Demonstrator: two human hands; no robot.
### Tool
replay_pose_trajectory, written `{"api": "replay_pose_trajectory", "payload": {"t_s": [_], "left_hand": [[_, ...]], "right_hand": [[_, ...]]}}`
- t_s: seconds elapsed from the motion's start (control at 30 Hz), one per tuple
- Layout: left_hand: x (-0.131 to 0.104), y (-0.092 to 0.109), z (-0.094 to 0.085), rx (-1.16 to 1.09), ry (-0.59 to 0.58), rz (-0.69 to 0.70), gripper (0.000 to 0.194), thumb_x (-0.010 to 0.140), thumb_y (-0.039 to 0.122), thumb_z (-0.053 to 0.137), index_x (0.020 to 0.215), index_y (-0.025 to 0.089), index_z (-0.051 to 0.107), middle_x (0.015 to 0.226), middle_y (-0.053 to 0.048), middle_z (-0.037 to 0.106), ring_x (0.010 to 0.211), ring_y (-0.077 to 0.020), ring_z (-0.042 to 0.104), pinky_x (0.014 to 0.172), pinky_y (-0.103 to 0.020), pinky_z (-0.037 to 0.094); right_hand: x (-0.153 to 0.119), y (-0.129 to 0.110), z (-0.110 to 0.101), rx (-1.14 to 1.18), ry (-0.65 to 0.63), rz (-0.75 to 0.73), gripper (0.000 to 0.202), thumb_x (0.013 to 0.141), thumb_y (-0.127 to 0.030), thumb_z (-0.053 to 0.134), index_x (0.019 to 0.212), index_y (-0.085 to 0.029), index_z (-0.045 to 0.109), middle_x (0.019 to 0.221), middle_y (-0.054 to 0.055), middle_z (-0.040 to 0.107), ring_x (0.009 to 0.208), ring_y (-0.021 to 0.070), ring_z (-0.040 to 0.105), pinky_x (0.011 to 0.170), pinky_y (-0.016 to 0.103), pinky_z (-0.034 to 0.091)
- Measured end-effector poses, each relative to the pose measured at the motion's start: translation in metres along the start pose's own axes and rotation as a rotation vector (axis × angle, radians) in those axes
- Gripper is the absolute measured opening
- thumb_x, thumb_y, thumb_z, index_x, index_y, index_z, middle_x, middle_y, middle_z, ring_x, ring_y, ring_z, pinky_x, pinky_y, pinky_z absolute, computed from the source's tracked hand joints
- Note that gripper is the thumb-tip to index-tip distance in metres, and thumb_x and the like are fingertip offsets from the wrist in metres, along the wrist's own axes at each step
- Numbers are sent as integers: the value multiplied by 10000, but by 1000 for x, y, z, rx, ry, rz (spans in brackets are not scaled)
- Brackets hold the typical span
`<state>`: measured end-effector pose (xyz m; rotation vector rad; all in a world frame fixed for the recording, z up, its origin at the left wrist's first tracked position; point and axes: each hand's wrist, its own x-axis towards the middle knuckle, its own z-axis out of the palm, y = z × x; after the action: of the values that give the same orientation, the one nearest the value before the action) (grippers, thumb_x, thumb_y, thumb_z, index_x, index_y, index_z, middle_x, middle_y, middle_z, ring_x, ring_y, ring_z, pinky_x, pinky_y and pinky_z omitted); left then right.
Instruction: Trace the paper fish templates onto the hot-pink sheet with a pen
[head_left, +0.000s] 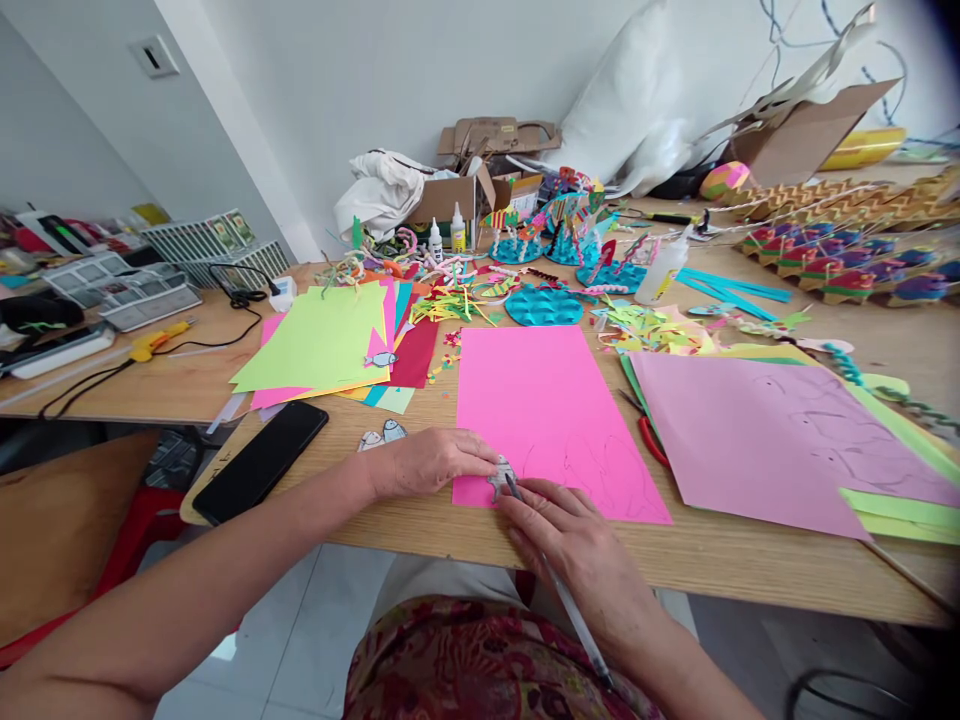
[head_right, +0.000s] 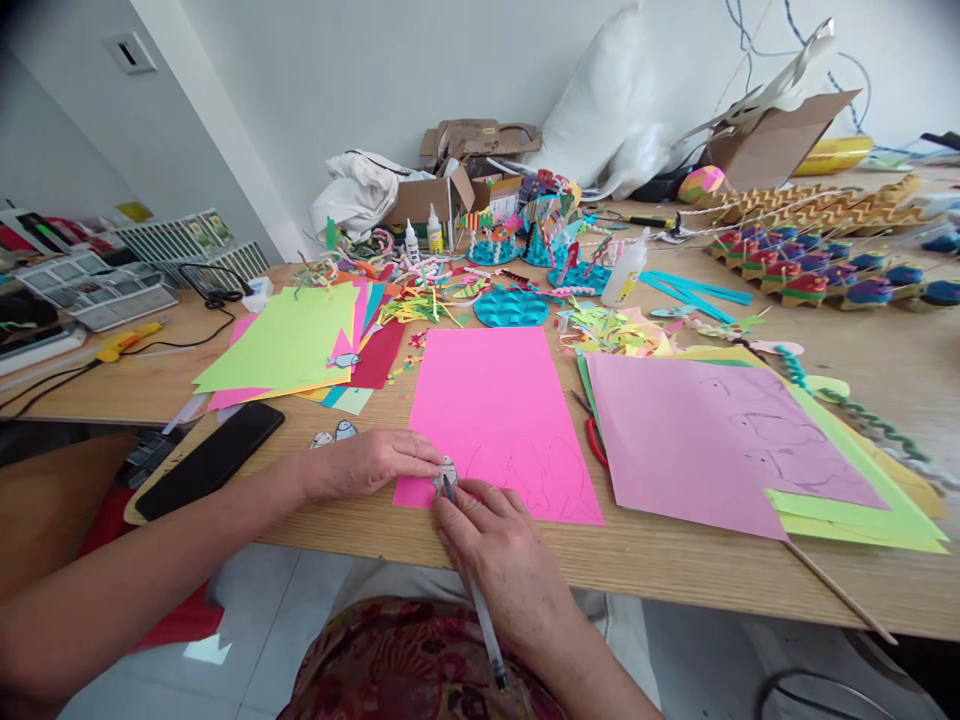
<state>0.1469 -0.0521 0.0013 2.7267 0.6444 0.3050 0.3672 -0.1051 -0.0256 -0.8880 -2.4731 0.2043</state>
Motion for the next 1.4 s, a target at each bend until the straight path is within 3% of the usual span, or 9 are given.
{"api": "replay_pose_trajectory", "payload": {"t_s": [0.47, 0.97, 1.13, 1.27, 1.4], "left_hand": [[-4, 7, 3, 91, -18, 30, 353, 887, 47, 342, 1199, 62, 508, 1232, -133, 524, 1155, -204, 440, 980, -329, 384], [-5, 4, 10, 66, 48, 10, 353, 882, 51, 348, 1190, 71, 518, 1213, -140, 534, 1138, -208, 450, 964, -341, 394], [-5, 5, 9, 56, 44, 14, 355, 885, 55, 339, 1192, 73, 515, 1211, -137, 535, 1138, -213, 447, 968, -344, 389], [-5, 6, 8, 49, 29, -9, 385, 887, 56, 319, 1231, 110, 486, 1224, -123, 523, 1148, -210, 437, 972, -349, 385], [-6, 7, 9, 62, 20, -12, 391, 877, 46, 316, 1228, 84, 484, 1228, -135, 515, 1151, -217, 427, 981, -360, 376]], "right_hand": [[-1, -1, 0, -16, -19, 2, 216, 887, -243, 455, 1066, -201, 568, 1058, 47, 656, 1036, 211, 519, 826, 346, 399], [0, -1, 0, -25, -13, 5, 217, 879, -233, 464, 1066, -195, 567, 1062, 64, 657, 1026, 224, 535, 806, 367, 429], [1, 2, -2, 69, 70, 14, 207, 865, -186, 457, 1023, -191, 589, 997, 76, 679, 966, 223, 579, 792, 366, 471], [-1, 8, -8, 234, 193, 148, 236, 871, -190, 422, 1035, -161, 589, 948, 97, 675, 889, 177, 621, 729, 277, 514], [-1, 9, -11, 289, 205, 225, 232, 861, -211, 432, 997, -167, 615, 921, 91, 677, 862, 174, 635, 728, 268, 520]]}}
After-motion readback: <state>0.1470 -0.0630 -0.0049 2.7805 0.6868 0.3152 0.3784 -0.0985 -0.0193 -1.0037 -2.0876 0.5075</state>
